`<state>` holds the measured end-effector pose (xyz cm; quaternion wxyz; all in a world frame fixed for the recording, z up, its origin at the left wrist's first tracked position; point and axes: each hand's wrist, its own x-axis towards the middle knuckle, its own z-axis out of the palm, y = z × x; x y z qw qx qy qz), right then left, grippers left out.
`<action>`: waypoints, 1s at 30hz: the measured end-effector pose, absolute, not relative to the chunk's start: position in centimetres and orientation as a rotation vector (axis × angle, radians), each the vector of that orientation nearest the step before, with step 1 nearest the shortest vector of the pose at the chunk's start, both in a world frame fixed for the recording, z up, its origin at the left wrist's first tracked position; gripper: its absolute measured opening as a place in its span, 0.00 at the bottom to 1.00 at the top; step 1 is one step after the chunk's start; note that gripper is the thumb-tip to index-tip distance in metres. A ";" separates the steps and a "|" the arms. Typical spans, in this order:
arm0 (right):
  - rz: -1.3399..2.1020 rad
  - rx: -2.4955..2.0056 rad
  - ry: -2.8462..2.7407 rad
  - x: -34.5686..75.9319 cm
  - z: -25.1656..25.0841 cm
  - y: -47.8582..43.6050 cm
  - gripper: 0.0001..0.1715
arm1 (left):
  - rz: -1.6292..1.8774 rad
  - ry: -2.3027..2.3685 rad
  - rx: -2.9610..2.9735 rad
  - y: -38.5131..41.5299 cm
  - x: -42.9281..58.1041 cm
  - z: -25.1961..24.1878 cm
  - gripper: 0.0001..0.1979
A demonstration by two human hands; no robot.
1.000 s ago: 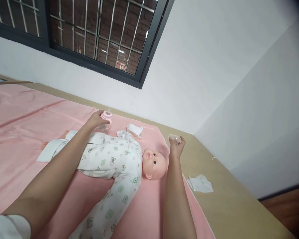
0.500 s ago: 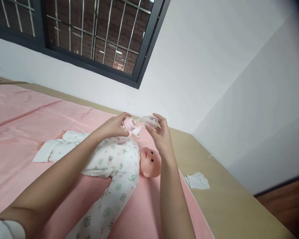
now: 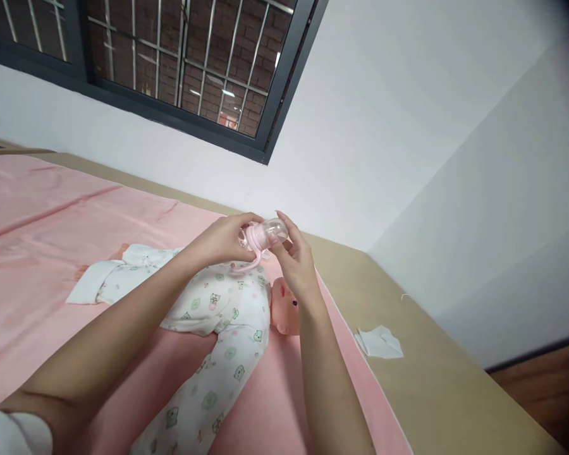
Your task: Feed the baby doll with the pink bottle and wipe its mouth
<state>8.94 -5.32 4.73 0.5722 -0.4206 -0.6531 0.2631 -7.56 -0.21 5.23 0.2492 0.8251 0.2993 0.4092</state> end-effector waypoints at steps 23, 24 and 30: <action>0.528 -1.010 -1.457 8.2 3.3 -4.1 0.32 | 1.147 0.964 2.300 0.7 -7.2 4.5 0.22; 0.525 -1.015 -1.450 8.2 3.3 -4.1 0.32 | 1.146 0.975 2.309 0.6 -7.2 4.6 0.22; 0.524 -1.031 -1.433 8.3 3.4 -4.1 0.32 | 1.132 1.026 2.319 0.2 -6.9 4.8 0.22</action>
